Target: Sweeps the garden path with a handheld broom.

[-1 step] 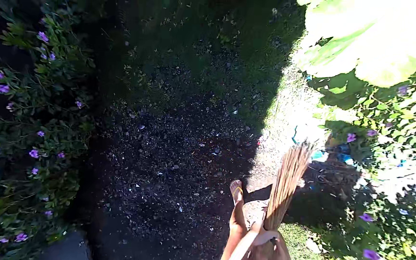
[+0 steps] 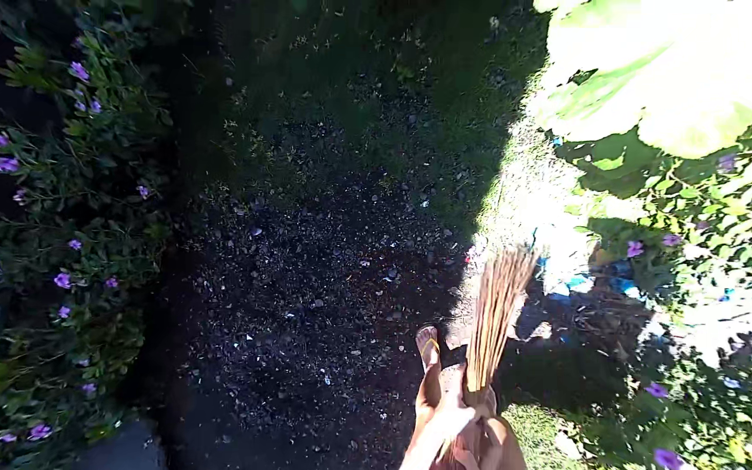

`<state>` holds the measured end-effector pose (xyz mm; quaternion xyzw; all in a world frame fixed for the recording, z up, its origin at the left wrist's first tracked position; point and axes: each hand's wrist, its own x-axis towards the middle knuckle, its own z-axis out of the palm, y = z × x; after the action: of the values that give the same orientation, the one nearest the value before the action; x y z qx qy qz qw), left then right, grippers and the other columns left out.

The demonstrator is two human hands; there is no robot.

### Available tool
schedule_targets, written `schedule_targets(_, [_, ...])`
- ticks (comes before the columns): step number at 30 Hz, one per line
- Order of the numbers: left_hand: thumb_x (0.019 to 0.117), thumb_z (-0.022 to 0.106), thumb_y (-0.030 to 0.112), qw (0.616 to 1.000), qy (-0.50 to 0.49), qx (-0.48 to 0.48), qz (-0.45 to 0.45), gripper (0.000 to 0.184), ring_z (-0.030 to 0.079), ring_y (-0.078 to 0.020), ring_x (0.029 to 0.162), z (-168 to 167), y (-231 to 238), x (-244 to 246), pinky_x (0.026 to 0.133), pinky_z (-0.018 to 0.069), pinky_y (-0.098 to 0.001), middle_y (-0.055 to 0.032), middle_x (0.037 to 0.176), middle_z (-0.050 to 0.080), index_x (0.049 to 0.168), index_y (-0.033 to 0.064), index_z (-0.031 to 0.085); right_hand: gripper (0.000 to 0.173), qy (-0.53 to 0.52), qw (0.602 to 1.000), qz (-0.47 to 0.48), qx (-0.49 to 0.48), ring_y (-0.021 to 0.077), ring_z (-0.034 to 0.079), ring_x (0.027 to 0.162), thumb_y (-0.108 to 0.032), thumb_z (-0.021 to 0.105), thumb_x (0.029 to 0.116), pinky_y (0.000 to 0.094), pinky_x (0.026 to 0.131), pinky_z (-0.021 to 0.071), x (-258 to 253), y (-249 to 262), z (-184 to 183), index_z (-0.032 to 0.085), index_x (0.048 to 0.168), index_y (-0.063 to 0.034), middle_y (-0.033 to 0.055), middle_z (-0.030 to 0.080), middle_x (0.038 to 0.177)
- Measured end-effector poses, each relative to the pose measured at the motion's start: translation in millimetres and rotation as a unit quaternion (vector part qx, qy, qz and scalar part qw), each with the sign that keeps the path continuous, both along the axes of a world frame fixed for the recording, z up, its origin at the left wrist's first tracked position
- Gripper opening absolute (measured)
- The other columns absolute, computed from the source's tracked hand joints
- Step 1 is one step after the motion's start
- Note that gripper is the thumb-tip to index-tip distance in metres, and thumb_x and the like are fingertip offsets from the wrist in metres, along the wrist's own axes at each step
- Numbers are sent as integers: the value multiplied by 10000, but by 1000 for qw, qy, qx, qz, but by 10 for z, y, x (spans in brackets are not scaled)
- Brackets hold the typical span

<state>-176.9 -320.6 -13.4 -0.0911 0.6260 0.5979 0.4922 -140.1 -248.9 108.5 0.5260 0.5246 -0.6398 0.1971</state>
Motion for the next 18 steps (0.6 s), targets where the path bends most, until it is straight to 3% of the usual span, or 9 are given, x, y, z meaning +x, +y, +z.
schedule_targets(2, [881,714,38,991,-36,-121,43,983,599,-365,1250,143,-62,-598,1051,491,-500,-328,1431,502,1620,25,67,765,-1,996,-5,-84,231,557,1156,-3,481,913,406,930,507,-198,-95,-379,127,1591,-25,271,386,1487])
schedule_targets(4, [870,702,26,984,-32,-170,43,1019,611,-373,1227,-65,-124,-942,1048,489,-496,-339,1386,533,1616,12,8,714,25,993,-36,-114,217,657,891,-81,477,914,398,704,577,-296,-199,-923,217,1580,-80,205,561,1266])
schedule_targets(5, [882,689,28,986,-44,-160,32,993,602,-369,1237,-189,-135,-1004,1051,486,-488,-338,1402,518,1614,9,17,698,33,993,-46,-102,230,651,954,-114,496,936,406,759,575,-317,-247,-1067,233,1581,-77,208,562,1298])
schedule_targets(7, [912,667,35,988,-109,-108,-18,878,568,-317,1256,-268,-57,-996,1060,473,-452,-294,1442,486,1598,14,120,681,8,997,-70,-45,310,520,1291,-109,498,1008,466,1042,470,-364,-344,-984,174,1603,-43,265,409,1519])
schedule_targets(8, [913,682,63,985,-132,-96,-52,819,553,-301,1258,-220,18,-910,1060,460,-445,-274,1447,488,1582,5,212,684,-17,996,-92,-11,351,467,1343,-94,465,1007,499,1077,424,-356,-383,-830,141,1606,-22,303,350,1549])
schedule_targets(10, [888,743,139,982,-140,-84,-99,784,526,-325,1317,-159,114,-591,1106,431,-475,-269,1473,487,1542,-13,337,704,-52,990,-129,37,354,449,1316,-42,459,982,480,1066,409,-225,-353,-549,104,1586,35,353,314,1530])
schedule_targets(12, [860,759,161,983,-151,-77,-76,844,471,-288,1398,41,100,-400,1146,418,-447,-213,1571,407,1579,68,325,828,-40,988,-130,71,320,463,1305,-27,553,899,437,1049,449,0,-281,-513,76,1571,61,350,316,1521])
schedule_targets(15, [870,706,46,981,-175,-77,-11,867,471,-310,1383,350,-64,-640,1120,427,-479,-229,1589,358,1606,105,252,959,-9,995,-85,41,327,425,1346,-61,603,851,454,1066,437,-85,-372,-369,-17,1573,59,366,237,1552])
schedule_targets(18, [882,678,22,988,-80,-133,5,944,600,-340,1232,214,-257,-1138,1030,500,-489,-303,1432,504,1624,67,96,805,21,998,-41,-45,303,534,1271,-46,589,903,444,1011,491,-609,-439,-405,156,1576,40,326,391,1498])
